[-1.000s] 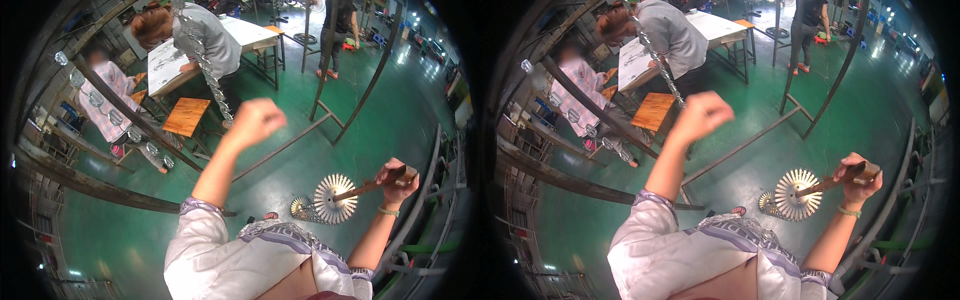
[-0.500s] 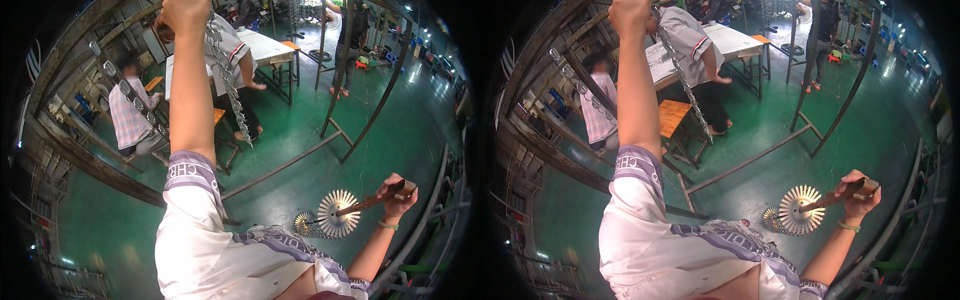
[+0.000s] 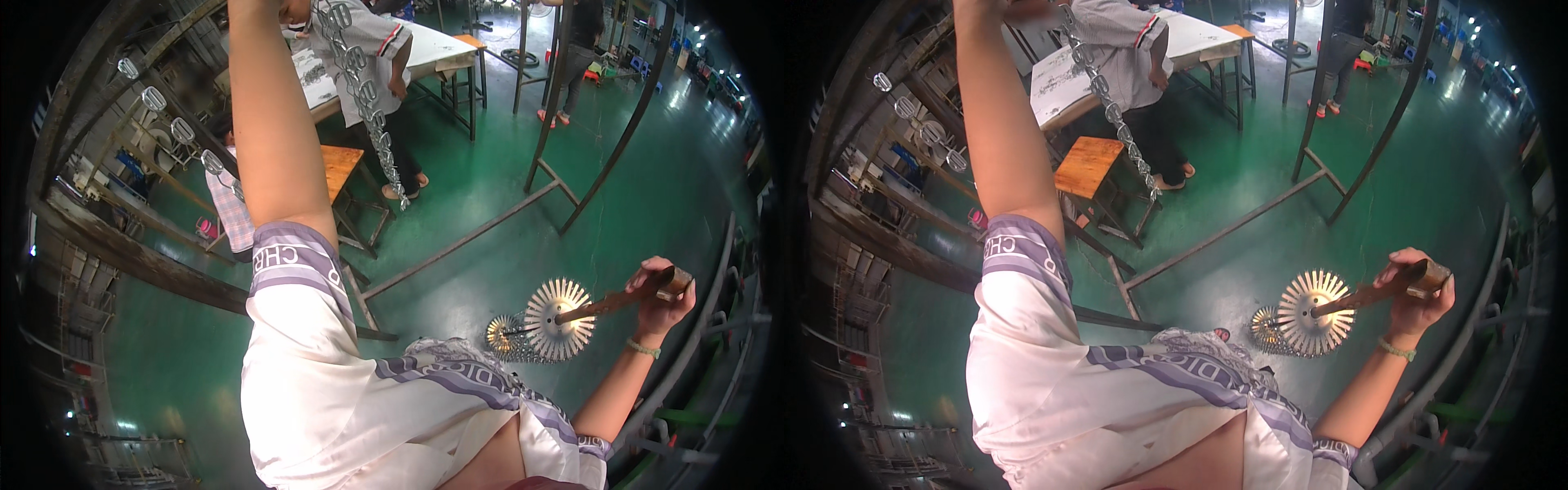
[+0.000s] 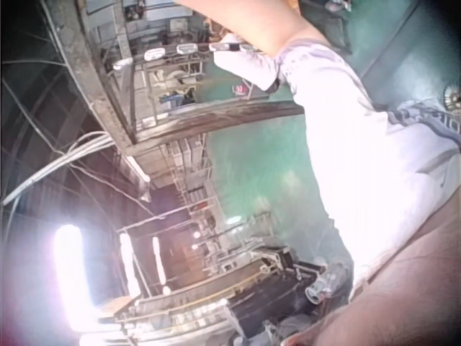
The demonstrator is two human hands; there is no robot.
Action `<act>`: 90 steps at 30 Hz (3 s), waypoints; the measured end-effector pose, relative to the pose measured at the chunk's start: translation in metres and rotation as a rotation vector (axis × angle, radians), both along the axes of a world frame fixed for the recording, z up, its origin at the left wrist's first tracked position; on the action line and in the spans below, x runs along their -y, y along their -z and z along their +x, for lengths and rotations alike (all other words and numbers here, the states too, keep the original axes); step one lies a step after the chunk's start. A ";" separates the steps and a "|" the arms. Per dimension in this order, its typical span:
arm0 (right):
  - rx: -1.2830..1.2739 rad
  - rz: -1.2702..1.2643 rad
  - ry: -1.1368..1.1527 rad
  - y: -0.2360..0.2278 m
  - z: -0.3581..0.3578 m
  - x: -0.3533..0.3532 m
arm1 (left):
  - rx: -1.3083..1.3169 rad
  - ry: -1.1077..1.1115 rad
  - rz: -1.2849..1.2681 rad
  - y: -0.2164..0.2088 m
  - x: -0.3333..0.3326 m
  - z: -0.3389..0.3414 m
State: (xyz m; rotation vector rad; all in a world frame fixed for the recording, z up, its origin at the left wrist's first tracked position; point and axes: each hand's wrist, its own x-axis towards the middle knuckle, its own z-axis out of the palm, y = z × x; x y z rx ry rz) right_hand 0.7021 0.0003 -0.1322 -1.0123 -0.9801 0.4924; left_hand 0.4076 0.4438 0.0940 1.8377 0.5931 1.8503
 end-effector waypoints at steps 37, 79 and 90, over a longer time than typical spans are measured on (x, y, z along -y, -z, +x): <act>-0.024 -0.090 -0.089 0.010 0.028 0.008 | -0.962 1.033 -0.069 0.531 0.288 0.128; -0.007 0.053 -0.049 -0.004 0.002 -0.006 | -0.009 -0.832 0.314 0.045 0.010 0.016; 0.002 0.070 -0.053 -0.001 0.007 -0.002 | -0.186 -0.945 0.322 0.014 -0.046 0.016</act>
